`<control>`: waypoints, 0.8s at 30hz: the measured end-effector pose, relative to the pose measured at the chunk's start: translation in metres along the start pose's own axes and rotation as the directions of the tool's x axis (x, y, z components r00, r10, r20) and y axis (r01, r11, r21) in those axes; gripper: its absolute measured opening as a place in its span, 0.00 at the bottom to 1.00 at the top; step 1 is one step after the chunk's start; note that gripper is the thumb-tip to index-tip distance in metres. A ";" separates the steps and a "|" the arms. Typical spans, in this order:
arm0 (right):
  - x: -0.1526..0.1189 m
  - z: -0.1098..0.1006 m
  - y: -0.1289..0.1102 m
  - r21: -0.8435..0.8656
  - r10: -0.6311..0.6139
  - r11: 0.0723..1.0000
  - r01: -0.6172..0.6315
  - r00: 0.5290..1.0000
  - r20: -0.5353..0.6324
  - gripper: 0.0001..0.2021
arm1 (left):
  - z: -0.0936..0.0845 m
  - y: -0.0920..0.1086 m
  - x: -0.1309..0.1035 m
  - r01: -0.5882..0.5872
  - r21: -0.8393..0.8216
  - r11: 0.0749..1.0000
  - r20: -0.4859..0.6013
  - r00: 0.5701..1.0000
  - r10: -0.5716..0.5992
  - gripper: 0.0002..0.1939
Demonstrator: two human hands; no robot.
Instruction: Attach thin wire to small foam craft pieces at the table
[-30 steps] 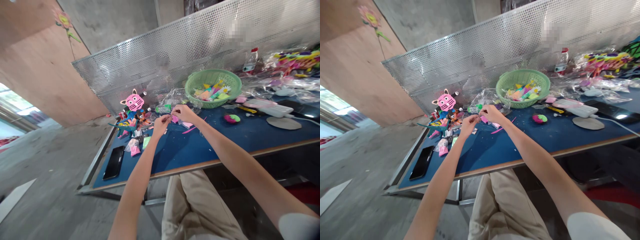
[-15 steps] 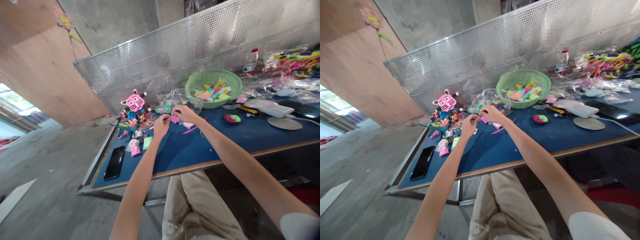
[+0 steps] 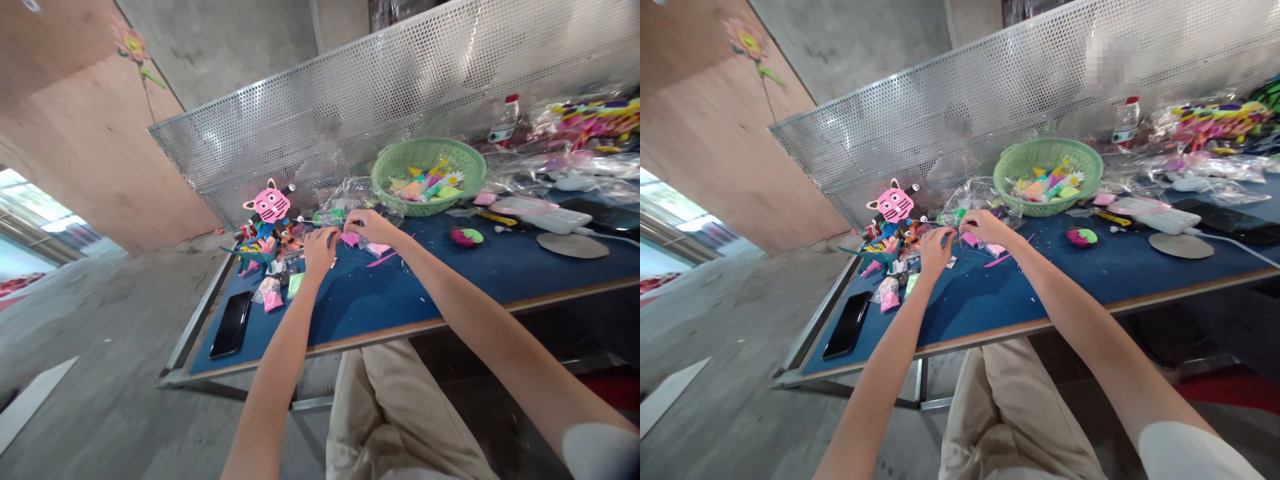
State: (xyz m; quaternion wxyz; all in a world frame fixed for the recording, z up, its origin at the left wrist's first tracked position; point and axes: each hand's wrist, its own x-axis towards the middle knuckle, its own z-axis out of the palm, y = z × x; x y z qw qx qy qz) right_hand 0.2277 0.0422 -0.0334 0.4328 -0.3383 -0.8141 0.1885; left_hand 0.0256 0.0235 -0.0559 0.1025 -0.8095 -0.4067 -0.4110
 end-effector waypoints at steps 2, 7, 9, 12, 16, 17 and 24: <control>0.000 0.002 -0.001 0.009 0.022 1.000 -0.022 1.000 -0.002 0.09 | 0.000 -0.001 0.000 -0.004 -0.002 1.000 -0.027 1.000 0.004 0.07; -0.002 0.006 -0.003 0.028 0.061 0.998 -0.061 0.998 0.000 0.12 | 0.000 -0.002 0.000 0.018 -0.085 0.996 -0.072 0.997 -0.024 0.07; -0.002 0.007 -0.005 0.049 0.064 0.997 -0.065 0.998 0.010 0.12 | 0.000 -0.002 0.001 0.033 -0.157 0.987 -0.056 0.998 -0.043 0.07; -0.001 0.007 -0.006 0.066 0.059 0.996 -0.062 0.997 0.042 0.13 | 0.000 -0.002 0.001 0.073 -0.240 0.968 -0.025 0.996 -0.081 0.07; -0.002 0.006 -0.009 0.075 0.078 0.994 -0.083 0.995 0.061 0.13 | 0.002 -0.004 0.000 0.101 -0.289 0.952 -0.003 0.994 -0.107 0.06; -0.003 0.005 -0.010 0.077 0.084 0.993 -0.089 0.994 0.063 0.13 | 0.003 -0.005 0.000 0.103 -0.306 0.946 0.006 0.994 -0.106 0.06; -0.004 0.003 -0.017 0.126 0.107 0.986 -0.113 0.993 0.048 0.11 | 0.004 -0.009 -0.001 0.097 -0.346 0.933 0.024 0.995 -0.094 0.08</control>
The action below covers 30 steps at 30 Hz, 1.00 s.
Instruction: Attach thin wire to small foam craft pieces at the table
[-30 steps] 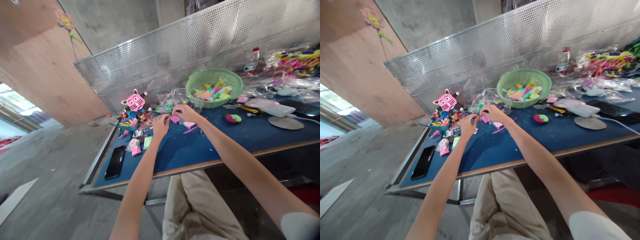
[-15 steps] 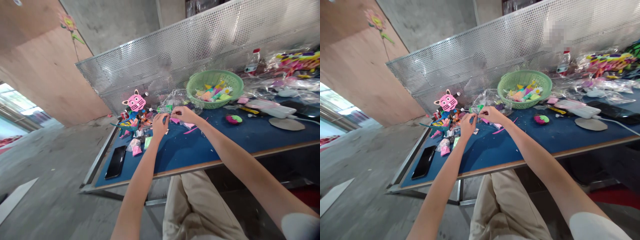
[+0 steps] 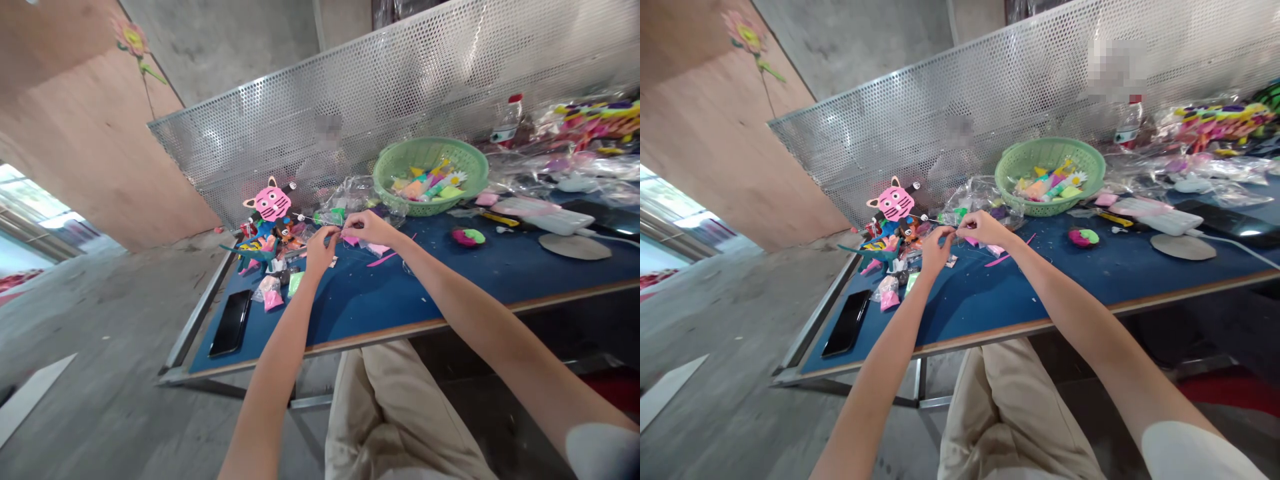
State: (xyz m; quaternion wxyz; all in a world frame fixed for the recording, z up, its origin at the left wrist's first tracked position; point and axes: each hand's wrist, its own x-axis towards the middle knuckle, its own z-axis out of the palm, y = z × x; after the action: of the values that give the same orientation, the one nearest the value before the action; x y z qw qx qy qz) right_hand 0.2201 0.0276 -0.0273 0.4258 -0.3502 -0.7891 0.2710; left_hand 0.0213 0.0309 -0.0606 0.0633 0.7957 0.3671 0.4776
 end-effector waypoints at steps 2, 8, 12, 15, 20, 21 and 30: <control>0.000 0.000 0.000 0.013 -0.004 1.000 0.003 1.000 0.017 0.12 | 0.000 -0.001 0.000 -0.012 0.013 1.000 -0.006 1.000 0.012 0.08; 0.000 -0.001 -0.002 0.027 -0.043 0.999 0.040 0.994 0.098 0.12 | -0.002 -0.006 0.000 0.003 0.026 1.000 -0.005 1.000 -0.003 0.09; 0.000 -0.001 -0.001 -0.006 -0.069 0.998 0.070 0.992 0.106 0.12 | -0.002 -0.007 -0.001 0.022 0.015 1.000 -0.026 0.999 -0.022 0.08; 0.001 -0.001 0.002 -0.111 -0.103 0.988 0.110 0.992 0.070 0.12 | 0.001 -0.010 0.000 0.093 -0.003 0.996 -0.089 0.992 -0.092 0.05; 0.003 0.003 0.008 -0.347 -0.214 0.919 0.188 0.976 -0.038 0.11 | 0.007 -0.023 0.005 0.429 -0.283 0.858 -0.268 0.823 -0.500 0.11; 0.003 0.004 0.009 -0.390 -0.225 0.902 0.187 0.973 -0.053 0.11 | 0.009 -0.025 0.005 0.513 -0.373 0.773 -0.240 0.751 -0.615 0.11; 0.001 0.016 0.011 -0.509 -0.252 0.834 0.212 0.968 -0.010 0.10 | 0.017 -0.010 0.005 0.630 -0.713 0.307 0.343 0.696 -0.631 0.11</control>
State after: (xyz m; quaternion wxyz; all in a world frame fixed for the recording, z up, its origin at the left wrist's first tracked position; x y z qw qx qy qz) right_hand 0.2094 0.0335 -0.0425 0.3790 -0.3610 -0.8520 -0.0116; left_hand 0.0313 0.0461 -0.0710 0.5880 0.4718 0.3966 0.5238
